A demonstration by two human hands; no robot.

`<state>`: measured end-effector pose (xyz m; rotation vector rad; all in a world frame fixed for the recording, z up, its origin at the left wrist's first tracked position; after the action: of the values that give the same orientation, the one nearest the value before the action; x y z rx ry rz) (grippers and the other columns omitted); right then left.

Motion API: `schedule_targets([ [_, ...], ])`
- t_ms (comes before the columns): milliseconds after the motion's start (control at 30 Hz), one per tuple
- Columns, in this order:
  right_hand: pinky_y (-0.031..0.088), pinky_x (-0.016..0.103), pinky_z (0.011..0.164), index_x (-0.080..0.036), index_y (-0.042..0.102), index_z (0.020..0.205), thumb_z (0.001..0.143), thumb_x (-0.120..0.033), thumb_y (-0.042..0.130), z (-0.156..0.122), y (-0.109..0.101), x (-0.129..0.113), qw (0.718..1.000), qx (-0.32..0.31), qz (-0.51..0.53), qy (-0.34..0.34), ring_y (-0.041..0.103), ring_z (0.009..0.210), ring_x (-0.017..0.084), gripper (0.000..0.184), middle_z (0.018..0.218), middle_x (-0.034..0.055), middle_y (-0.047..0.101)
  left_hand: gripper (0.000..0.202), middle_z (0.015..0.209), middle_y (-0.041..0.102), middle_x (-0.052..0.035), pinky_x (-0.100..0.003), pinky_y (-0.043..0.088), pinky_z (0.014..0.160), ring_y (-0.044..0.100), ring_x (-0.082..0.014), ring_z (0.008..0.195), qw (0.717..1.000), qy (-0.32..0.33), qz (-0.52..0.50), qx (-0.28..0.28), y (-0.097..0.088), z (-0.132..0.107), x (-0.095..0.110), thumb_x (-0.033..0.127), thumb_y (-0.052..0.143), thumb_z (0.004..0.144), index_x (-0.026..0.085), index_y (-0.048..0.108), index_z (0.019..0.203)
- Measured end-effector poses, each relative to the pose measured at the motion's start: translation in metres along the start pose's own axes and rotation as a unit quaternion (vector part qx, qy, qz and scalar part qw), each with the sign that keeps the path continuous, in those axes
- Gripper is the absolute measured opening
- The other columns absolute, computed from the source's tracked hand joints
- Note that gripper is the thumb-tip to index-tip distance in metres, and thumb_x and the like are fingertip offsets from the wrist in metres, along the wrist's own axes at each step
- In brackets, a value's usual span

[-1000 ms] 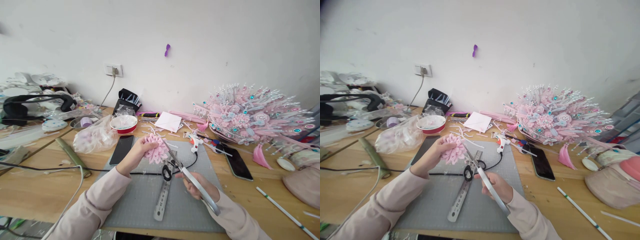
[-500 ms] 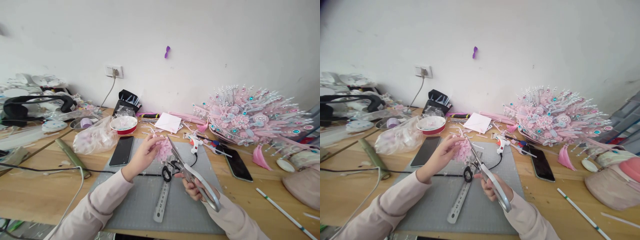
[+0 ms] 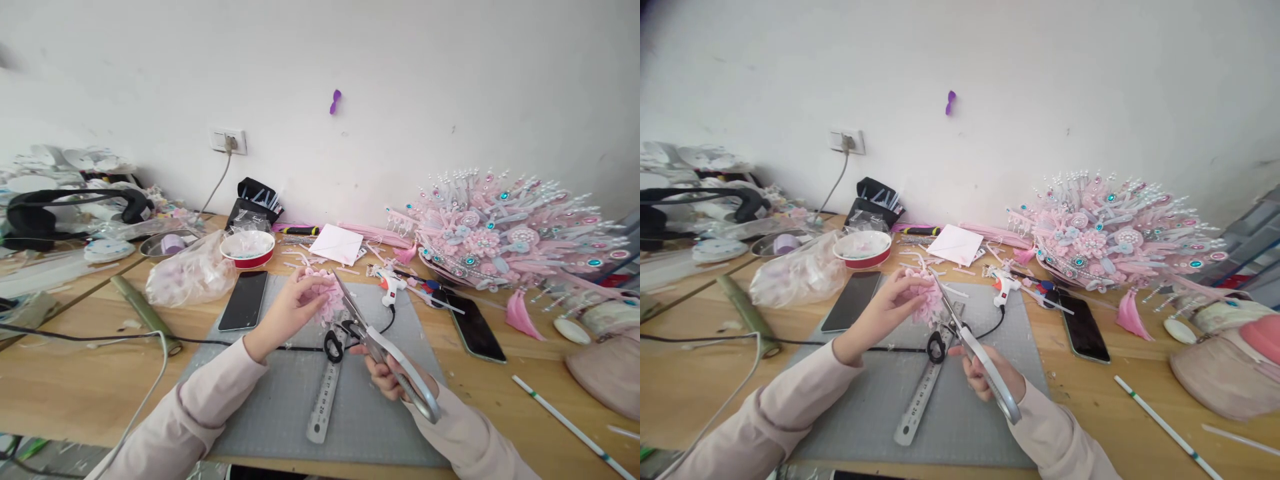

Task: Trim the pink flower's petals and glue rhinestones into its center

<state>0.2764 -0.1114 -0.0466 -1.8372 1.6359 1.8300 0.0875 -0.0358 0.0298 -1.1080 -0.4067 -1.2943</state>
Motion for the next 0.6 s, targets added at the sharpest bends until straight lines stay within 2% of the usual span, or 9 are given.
schedule_targets([
  [133, 0.002, 0.014, 0.035, -0.023, 0.066, 0.096, 0.054, -0.036, 0.076, 0.001, 0.001, 0.000, 1.000, 0.009, -0.003, -0.015, 0.013, 0.037, 0.000, 0.045, 0.054, -0.0101, 0.031, 0.022, 0.097, 0.054, -0.0037, -0.031, 0.040, 0.083, 0.052, -0.0172, 0.090, 0.999, -0.034, -0.001, 0.023, -0.001, 0.000, -0.002, 0.029, 0.061, 0.074, 0.020, 0.060, 0.094],
  [233, 0.003, 0.015, 0.035, -0.022, 0.064, 0.095, 0.056, -0.040, 0.076, 0.000, -0.001, -0.001, 0.998, 0.035, -0.017, -0.039, 0.012, 0.037, 0.000, 0.044, 0.054, -0.0105, 0.029, 0.023, 0.093, 0.058, -0.0021, -0.028, 0.042, 0.074, 0.054, -0.0158, 0.082, 0.995, -0.092, -0.032, 0.035, -0.002, 0.000, -0.007, 0.032, 0.061, 0.073, 0.019, 0.057, 0.092],
  [333, 0.005, 0.015, 0.035, -0.021, 0.059, 0.090, 0.058, -0.039, 0.075, -0.001, -0.004, -0.004, 0.993, 0.086, -0.019, -0.085, 0.012, 0.039, 0.001, 0.040, 0.054, -0.0108, 0.029, 0.025, 0.085, 0.058, 0.0002, -0.024, 0.041, 0.063, 0.053, -0.0135, 0.071, 0.989, -0.130, -0.063, 0.023, -0.001, -0.001, -0.008, 0.034, 0.061, 0.072, 0.020, 0.054, 0.092],
  [400, 0.008, 0.015, 0.034, -0.021, 0.054, 0.083, 0.058, -0.036, 0.074, -0.001, -0.004, -0.007, 0.985, 0.125, -0.012, -0.117, 0.012, 0.039, 0.001, 0.035, 0.053, -0.0112, 0.029, 0.026, 0.083, 0.057, 0.0013, -0.022, 0.040, 0.060, 0.052, -0.0124, 0.069, 0.986, -0.139, -0.094, -0.011, 0.006, -0.003, -0.007, 0.033, 0.063, 0.070, 0.020, 0.053, 0.090],
  [467, 0.013, 0.014, 0.034, -0.021, 0.047, 0.076, 0.060, -0.033, 0.073, -0.001, -0.002, -0.012, 0.973, 0.162, -0.012, -0.162, 0.016, 0.038, 0.002, 0.033, 0.053, -0.0113, 0.031, 0.028, 0.080, 0.056, 0.0023, -0.022, 0.041, 0.060, 0.053, -0.0118, 0.068, 0.975, -0.157, -0.141, -0.071, 0.018, -0.008, -0.005, 0.032, 0.065, 0.068, 0.020, 0.052, 0.090],
  [533, 0.022, 0.015, 0.036, -0.021, 0.041, 0.071, 0.062, -0.031, 0.070, -0.003, 0.002, -0.018, 0.958, 0.194, -0.027, -0.210, 0.024, 0.039, 0.003, 0.033, 0.053, -0.0105, 0.035, 0.030, 0.074, 0.054, 0.0038, -0.021, 0.040, 0.056, 0.051, -0.0105, 0.063, 0.953, -0.190, -0.193, -0.136, 0.033, -0.016, -0.004, 0.033, 0.065, 0.068, 0.020, 0.049, 0.090],
  [600, 0.029, 0.017, 0.038, -0.021, 0.037, 0.069, 0.063, -0.031, 0.070, -0.004, 0.006, -0.021, 0.946, 0.217, -0.051, -0.235, 0.035, 0.042, 0.004, 0.035, 0.057, -0.0086, 0.041, 0.030, 0.069, 0.050, 0.0051, -0.019, 0.038, 0.052, 0.047, -0.0084, 0.057, 0.940, -0.201, -0.219, -0.166, 0.045, -0.022, -0.003, 0.033, 0.065, 0.068, 0.019, 0.047, 0.088],
])
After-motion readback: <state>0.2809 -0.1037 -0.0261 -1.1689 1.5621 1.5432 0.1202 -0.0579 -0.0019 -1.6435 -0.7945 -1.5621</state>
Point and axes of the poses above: each hand's wrist, its own z-axis towards the middle knuckle, its own y-axis out of the palm, x = y × z, the point moved 4 cm from there along z, towards the middle knuckle
